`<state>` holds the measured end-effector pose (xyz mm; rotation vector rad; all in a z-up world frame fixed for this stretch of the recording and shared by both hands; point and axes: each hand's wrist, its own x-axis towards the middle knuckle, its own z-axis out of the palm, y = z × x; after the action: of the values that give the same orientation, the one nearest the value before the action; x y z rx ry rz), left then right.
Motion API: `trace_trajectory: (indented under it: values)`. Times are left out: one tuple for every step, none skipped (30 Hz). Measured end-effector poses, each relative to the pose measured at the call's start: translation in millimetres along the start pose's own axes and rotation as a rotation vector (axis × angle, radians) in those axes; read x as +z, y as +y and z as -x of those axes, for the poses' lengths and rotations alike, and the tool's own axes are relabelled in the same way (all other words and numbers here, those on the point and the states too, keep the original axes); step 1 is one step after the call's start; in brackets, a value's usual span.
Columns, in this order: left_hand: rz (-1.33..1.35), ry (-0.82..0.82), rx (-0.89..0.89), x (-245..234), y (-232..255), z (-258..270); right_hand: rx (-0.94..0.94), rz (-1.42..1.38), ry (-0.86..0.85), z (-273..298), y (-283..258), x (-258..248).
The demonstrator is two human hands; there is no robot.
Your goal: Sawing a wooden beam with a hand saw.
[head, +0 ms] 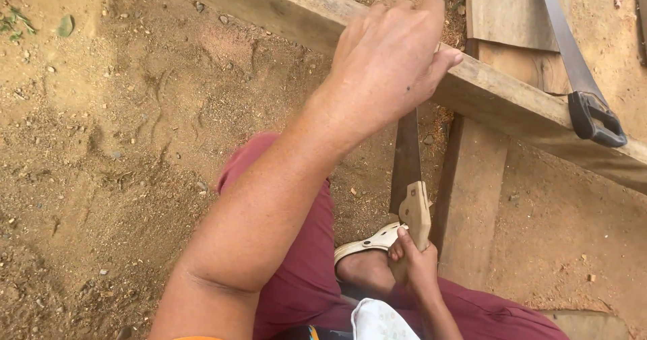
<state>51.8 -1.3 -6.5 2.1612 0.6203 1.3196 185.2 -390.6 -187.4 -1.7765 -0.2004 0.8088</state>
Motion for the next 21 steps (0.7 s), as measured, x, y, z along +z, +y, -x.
trace_trajectory:
  values:
    - [-0.008,0.001,-0.013,0,0,-2,0.008,0.007,-0.010,-12,-19,14]
    - [-0.006,-0.012,-0.037,-1,0,-3,0.011,0.021,0.020,-22,-36,27]
    - [-0.004,-0.025,-0.062,-1,2,-4,0.013,0.035,0.051,-32,-54,41]
    - [-0.013,-0.020,-0.066,-2,2,-5,0.013,0.038,0.039,-55,-66,47]
    - [-0.023,-0.035,-0.089,-2,3,-6,0.006,0.111,0.053,-77,-79,54]
    - [-0.035,-0.048,-0.108,-4,3,-8,-0.006,0.181,0.065,-100,-92,62]
    - [-0.047,-0.040,-0.109,-5,2,-7,-0.011,0.181,0.052,-123,-101,68]
    - [-0.028,-0.009,-0.094,-6,2,-5,-0.008,0.157,0.039,-144,-110,72]
    - [-0.010,0.021,-0.079,-7,2,-2,-0.004,0.132,0.026,-165,-119,77]
    - [-0.022,0.026,-0.079,-7,-1,-2,-0.007,0.130,0.013,-172,-124,84]
    - [-0.019,-0.001,-0.093,-6,-3,-1,0.002,0.134,0.010,-179,-129,91]
    - [-0.007,-0.030,-0.099,-5,-4,-2,0.008,0.133,0.019,-185,-134,95]
    - [-0.010,-0.028,-0.090,-6,-8,-3,0.001,0.126,0.017,-184,-132,97]
    - [-0.001,-0.115,-0.158,-4,-9,-3,0.005,0.127,0.024,-181,-131,93]
    - [0.007,-0.204,-0.226,-2,-10,-5,0.010,0.127,0.031,-178,-131,89]
    - [0.007,-0.202,-0.223,-4,-11,-4,0.006,0.126,0.031,-160,-125,90]
    - [-0.015,-0.139,-0.180,-6,-13,-3,0.016,0.160,0.046,-142,-118,91]
    - [-0.032,-0.075,-0.133,-6,-14,-2,0.022,0.194,0.066,-124,-111,90]
    - [-0.027,-0.071,-0.127,-8,-16,-4,0.015,0.194,0.071,-103,-95,82]
    - [-0.024,-0.061,-0.123,-7,-15,-3,0.016,0.175,0.075,-76,-77,68]
    - [-0.021,-0.050,-0.119,-4,-15,-3,0.017,0.156,0.079,-50,-60,55]
